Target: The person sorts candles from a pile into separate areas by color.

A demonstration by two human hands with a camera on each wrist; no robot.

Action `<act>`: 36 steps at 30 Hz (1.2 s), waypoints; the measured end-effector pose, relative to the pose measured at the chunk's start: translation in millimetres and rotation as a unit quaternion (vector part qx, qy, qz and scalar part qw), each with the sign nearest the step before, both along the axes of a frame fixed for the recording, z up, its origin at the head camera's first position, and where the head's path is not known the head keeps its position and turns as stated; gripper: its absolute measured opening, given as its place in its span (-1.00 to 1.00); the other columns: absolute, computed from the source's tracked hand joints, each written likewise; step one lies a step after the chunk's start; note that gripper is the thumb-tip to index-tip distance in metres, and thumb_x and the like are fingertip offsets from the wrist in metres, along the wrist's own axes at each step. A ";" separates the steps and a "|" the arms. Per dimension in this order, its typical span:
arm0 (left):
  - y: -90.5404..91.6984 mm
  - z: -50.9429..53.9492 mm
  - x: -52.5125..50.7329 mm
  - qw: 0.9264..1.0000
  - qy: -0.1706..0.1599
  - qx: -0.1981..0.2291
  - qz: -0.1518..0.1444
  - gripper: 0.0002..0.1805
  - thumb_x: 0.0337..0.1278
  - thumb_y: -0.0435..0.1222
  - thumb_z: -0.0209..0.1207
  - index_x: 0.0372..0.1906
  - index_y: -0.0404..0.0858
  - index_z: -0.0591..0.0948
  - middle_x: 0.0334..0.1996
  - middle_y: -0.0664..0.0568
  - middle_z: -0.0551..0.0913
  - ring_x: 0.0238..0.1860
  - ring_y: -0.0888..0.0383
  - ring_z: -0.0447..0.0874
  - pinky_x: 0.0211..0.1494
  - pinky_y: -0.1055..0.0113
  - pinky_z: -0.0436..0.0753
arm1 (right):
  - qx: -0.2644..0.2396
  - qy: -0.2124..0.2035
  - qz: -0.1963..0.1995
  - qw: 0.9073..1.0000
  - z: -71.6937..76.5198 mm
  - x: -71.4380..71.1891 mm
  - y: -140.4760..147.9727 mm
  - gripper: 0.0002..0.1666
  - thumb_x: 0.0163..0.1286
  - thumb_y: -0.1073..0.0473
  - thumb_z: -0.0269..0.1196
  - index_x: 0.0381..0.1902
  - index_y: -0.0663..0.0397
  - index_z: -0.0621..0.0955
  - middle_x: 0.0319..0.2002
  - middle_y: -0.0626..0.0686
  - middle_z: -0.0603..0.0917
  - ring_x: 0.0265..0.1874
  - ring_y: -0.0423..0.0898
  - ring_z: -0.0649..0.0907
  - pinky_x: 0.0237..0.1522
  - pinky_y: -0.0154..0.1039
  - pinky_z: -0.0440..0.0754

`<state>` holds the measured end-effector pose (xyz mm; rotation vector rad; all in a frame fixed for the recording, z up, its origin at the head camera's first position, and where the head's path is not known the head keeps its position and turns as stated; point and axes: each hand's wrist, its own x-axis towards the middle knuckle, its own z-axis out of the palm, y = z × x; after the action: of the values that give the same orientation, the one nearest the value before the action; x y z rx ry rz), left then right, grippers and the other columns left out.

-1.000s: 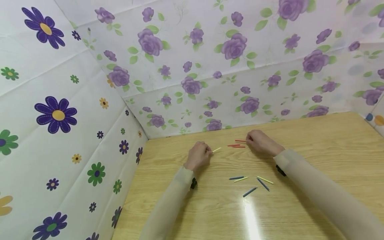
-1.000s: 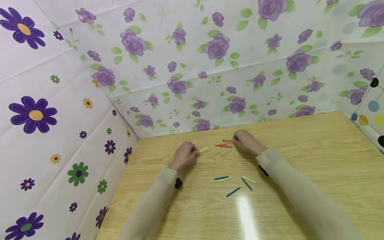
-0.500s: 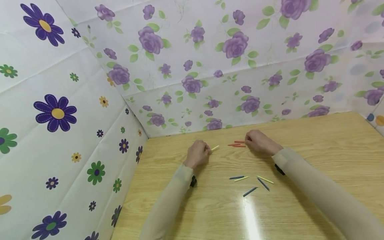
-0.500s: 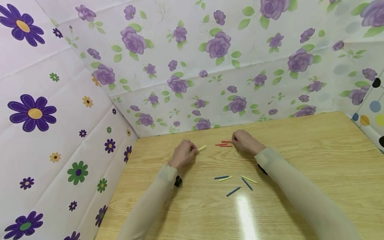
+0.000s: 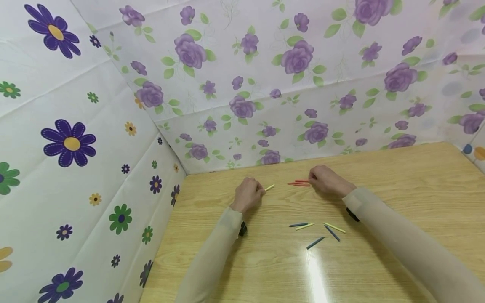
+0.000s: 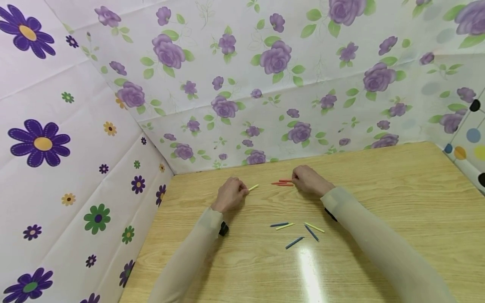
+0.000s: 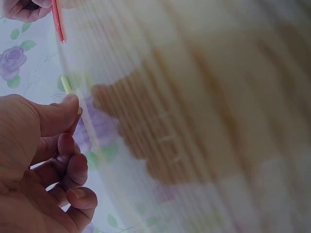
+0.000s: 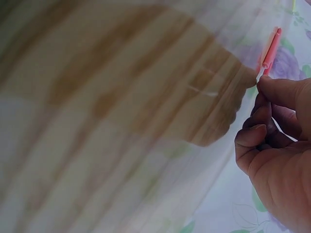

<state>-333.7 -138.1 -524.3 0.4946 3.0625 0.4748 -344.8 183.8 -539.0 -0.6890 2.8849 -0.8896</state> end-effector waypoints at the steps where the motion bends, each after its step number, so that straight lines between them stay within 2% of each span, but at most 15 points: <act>1: -0.3 0.2 0.1 1.000 0.001 -0.001 0.000 -0.83 0.46 -0.18 0.40 -0.19 -0.18 0.88 -0.09 0.01 0.79 0.09 -0.01 0.70 0.11 -0.02 0.77 | 0.000 0.002 0.001 1.000 -0.2 -0.3 -0.1 -0.81 0.60 0.34 0.21 -0.23 0.24 0.74 -0.26 0.14 0.80 -0.29 -0.06 0.69 -0.15 -0.06 0.73; 12: -0.4 4.0 2.0 1.000 -0.003 -0.012 0.001 -0.85 0.45 -0.21 0.40 -0.21 -0.19 0.87 -0.12 0.02 0.77 0.06 0.01 0.67 0.08 0.01 0.75 | 0.005 0.006 -0.002 1.000 0.3 -1.9 1.0 -0.83 0.59 0.34 0.25 -0.22 0.24 0.75 -0.24 0.15 0.80 -0.26 -0.04 0.71 -0.13 -0.04 0.74; 26: -0.8 4.6 -1.5 0.999 0.038 -0.019 -0.005 -0.88 0.33 -0.22 0.50 -0.29 -0.18 0.91 -0.20 0.02 0.84 -0.10 0.05 0.61 -0.11 0.10 0.74 | 0.002 0.001 -0.007 1.000 4.3 1.5 0.9 -0.84 0.56 0.35 0.27 -0.25 0.22 0.76 -0.25 0.14 0.81 -0.26 -0.04 0.71 -0.14 -0.04 0.74; 36: 0.1 4.3 -1.1 0.999 0.028 -0.020 0.004 -0.88 0.33 -0.24 0.50 -0.32 -0.17 0.92 -0.22 0.01 0.88 -0.12 0.08 0.59 -0.13 0.09 0.75 | -0.005 0.007 -0.004 1.000 4.7 3.8 0.7 -0.85 0.51 0.38 0.31 -0.24 0.26 0.81 -0.24 0.17 0.85 -0.25 0.00 0.78 -0.12 0.00 0.79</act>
<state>-334.8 -138.0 -520.0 0.5022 3.1210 0.4072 -341.0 184.4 -534.4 -0.6885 2.8997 -0.9051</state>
